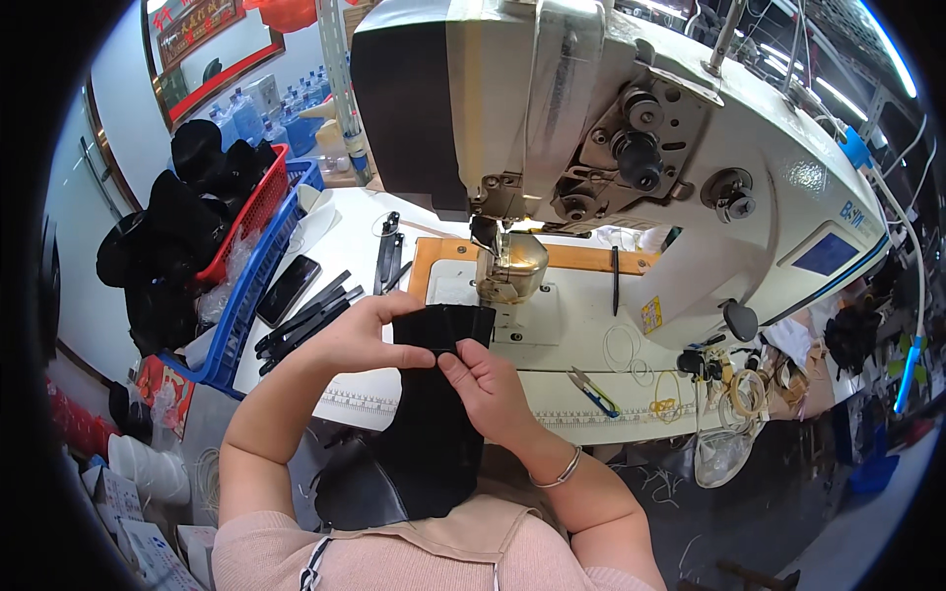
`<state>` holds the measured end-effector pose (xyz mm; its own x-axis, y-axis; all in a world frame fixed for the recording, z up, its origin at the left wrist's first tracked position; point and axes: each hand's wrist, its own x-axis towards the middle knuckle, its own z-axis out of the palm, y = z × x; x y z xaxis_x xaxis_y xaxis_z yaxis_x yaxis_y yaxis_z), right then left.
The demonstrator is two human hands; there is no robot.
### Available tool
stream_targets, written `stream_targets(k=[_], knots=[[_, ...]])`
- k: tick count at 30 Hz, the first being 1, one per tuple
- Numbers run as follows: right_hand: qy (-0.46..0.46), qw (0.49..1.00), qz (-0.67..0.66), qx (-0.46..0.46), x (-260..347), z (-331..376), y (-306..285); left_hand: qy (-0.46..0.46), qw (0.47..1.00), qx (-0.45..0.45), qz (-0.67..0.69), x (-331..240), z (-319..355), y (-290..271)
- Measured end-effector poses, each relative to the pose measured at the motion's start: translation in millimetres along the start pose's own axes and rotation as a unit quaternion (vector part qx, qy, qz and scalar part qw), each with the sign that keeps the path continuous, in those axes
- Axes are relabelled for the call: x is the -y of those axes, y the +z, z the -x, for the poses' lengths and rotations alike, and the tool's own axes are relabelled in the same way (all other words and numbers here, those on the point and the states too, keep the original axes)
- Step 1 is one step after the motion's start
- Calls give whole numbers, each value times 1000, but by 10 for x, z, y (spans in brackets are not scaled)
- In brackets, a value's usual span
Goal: Stitching together pieces of black footwear using an industrial sewing machine.
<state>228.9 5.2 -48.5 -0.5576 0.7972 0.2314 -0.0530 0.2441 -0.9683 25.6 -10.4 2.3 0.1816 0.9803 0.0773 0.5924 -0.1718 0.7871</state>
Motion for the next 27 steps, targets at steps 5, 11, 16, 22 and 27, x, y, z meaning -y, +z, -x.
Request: stream_targets(k=[5, 11, 16, 22, 27], knots=[[20, 999, -21, -23, -38, -38, -45, -7, 987, 79, 141, 32, -147, 83], [156, 974, -165, 14, -10, -242, -259, -110, 919, 106, 362, 75, -528, 95], [184, 942, -281, 5, 164, -438, -469, -114, 906, 76, 402, 53, -1050, 64], [171, 953, -249, -18, -4, -515, -516, -128, 911, 103, 378, 40, -1217, 8], [147, 962, -230, -28, -86, -525, -474, -122, 907, 102, 389, 7, -1203, -8]])
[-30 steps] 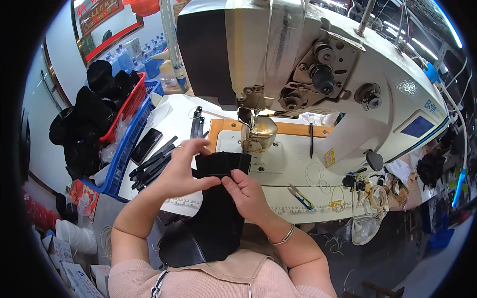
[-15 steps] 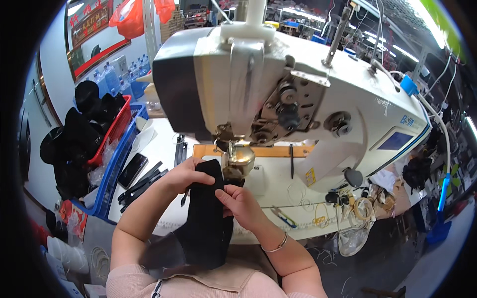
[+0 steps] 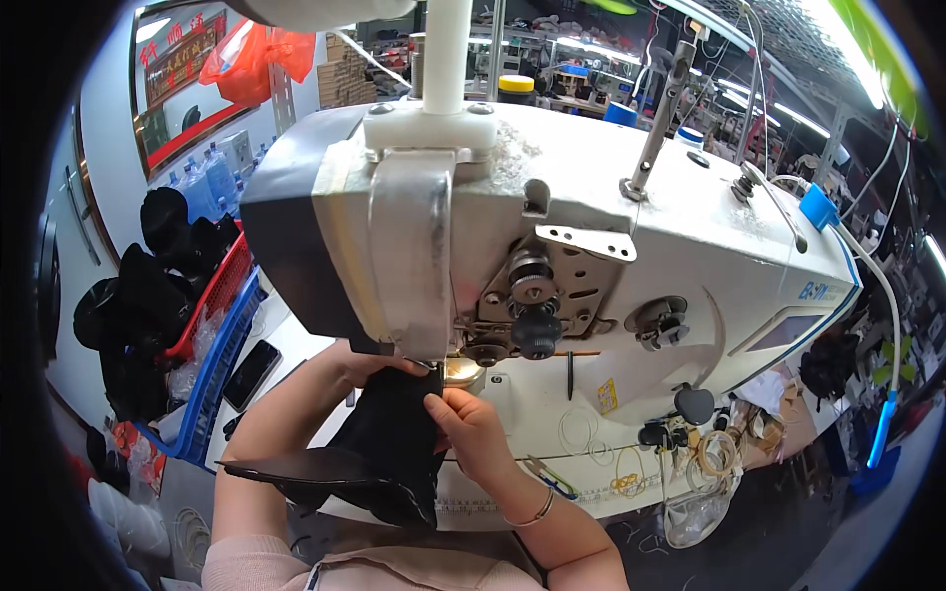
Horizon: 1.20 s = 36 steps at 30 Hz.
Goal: Stitching together pieces of black footwear using an industrial sewing machine.
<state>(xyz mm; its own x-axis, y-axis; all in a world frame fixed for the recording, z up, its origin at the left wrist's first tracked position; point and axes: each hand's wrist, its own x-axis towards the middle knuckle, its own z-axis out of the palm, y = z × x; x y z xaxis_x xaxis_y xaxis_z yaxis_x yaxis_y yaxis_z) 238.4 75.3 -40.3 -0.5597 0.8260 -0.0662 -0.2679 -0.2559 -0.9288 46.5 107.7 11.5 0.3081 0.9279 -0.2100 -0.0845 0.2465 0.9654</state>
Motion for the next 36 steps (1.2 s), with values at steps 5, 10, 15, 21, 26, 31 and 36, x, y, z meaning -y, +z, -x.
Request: stream_targets(k=[5, 10, 15, 21, 26, 31, 36], knots=[[0, 1000, -9, 2, 54, 22, 28, 46, 999, -12, -27, 72, -69, -64], [-20, 1000, 7, 0, 11, 1, 42, 10, 999, 25, 28, 199, -144, -181], [-38, 998, 47, -34, 20, 34, 65, 62, 997, -37, 33, 262, -83, -162], [-369, 842, 336, -203, -40, 63, 84, 131, 985, -105, 25, 172, -20, 98], [-449, 685, 542, -188, 104, 49, -51, 149, 983, -108, 6, 102, 30, 175], [-448, 653, 585, -175, 132, 53, -73, 160, 982, -103, -13, 103, 28, 151], [-450, 638, 601, -173, 139, 55, -49, 175, 981, -85, -21, 190, -39, 1]])
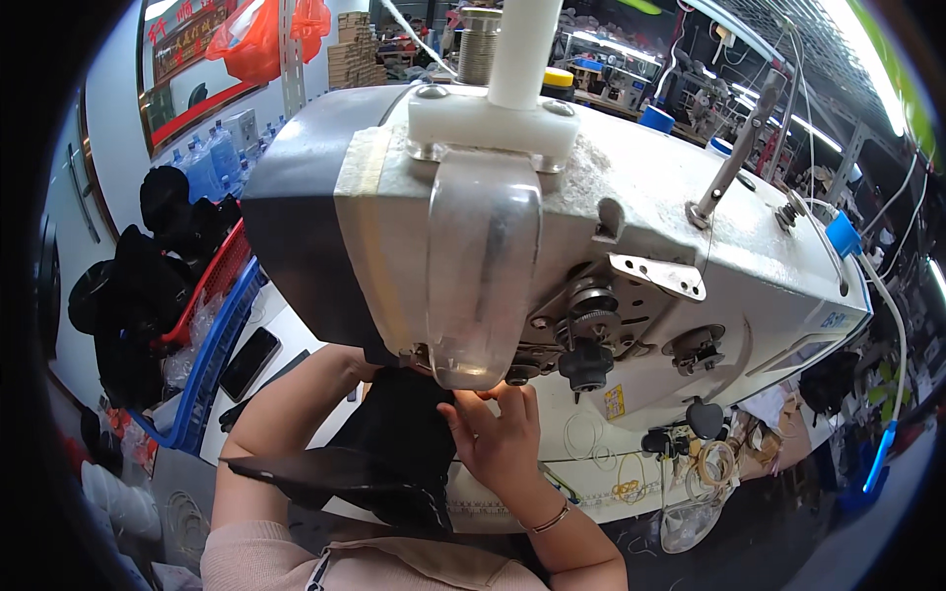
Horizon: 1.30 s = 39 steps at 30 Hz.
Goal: Stitching together pieces of black footwear using an industrial sewing machine.
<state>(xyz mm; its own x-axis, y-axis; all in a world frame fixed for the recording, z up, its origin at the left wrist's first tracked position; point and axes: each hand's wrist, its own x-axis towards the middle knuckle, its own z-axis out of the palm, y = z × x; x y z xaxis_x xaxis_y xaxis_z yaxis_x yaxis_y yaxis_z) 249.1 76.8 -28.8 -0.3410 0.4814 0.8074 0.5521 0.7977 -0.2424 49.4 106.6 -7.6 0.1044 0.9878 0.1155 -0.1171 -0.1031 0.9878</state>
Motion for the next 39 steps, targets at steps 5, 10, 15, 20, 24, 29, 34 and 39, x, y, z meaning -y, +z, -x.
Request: stream_targets(k=[5, 10, 15, 20, 24, 29, 34, 39], knots=[[8, 1000, 2, -10, 15, -4, 13, 15, 1000, 26, -8, 48, -7, -117], [4, 1000, -9, -15, 3, -5, 17, 29, 997, 66, -18, 53, -54, -164], [-56, 998, -3, 9, -24, 101, 15, 45, 992, 114, -35, -17, -153, -204], [-131, 991, 27, -4, 18, 133, 36, 0, 991, 99, -91, -100, -158, -198], [-125, 992, 20, 5, 33, 46, -28, 12, 989, 108, -100, -112, -121, -190], [-121, 993, 10, 5, -24, 24, -24, 25, 985, 135, -108, -73, -118, -189], [-127, 992, 12, 10, 18, 6, -52, -16, 990, 129, -51, 46, -150, -279], [-133, 991, 26, 8, 29, 8, -50, 21, 993, 117, -12, 69, -199, -275]])
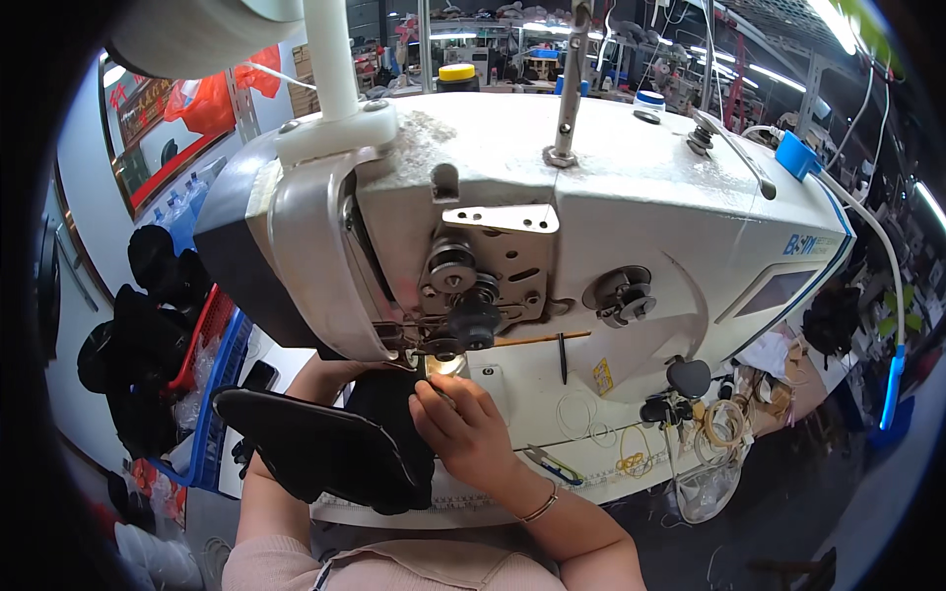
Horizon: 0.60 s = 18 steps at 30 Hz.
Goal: Stitching together pieces of black footwear using an industrial sewing machine.
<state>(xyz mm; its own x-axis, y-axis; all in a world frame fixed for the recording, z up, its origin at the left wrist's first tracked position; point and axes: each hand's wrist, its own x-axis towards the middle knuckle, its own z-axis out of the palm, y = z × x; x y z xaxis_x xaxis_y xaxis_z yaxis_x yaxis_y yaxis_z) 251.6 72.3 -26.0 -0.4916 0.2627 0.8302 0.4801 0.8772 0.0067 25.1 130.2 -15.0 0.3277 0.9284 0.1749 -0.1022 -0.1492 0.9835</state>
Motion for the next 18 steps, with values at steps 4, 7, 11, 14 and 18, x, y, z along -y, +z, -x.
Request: stream_targets(k=[4, 7, 11, 14, 18], knots=[[-4, 1000, 1, -11, 11, 0, 19, 47, 993, -6, -105, 113, 20, -123], [-1, 1000, 2, -17, 22, 10, 7, 30, 988, -25, -149, 186, 36, -185], [137, 952, -268, 58, 89, -10, -256, 11, 990, -46, -131, 353, 0, -262], [62, 810, -565, 145, 114, -8, -438, 32, 978, -45, -199, 386, 59, -371], [-66, 927, -221, 295, 395, 212, -241, 96, 990, 21, -106, 144, -5, -199]])
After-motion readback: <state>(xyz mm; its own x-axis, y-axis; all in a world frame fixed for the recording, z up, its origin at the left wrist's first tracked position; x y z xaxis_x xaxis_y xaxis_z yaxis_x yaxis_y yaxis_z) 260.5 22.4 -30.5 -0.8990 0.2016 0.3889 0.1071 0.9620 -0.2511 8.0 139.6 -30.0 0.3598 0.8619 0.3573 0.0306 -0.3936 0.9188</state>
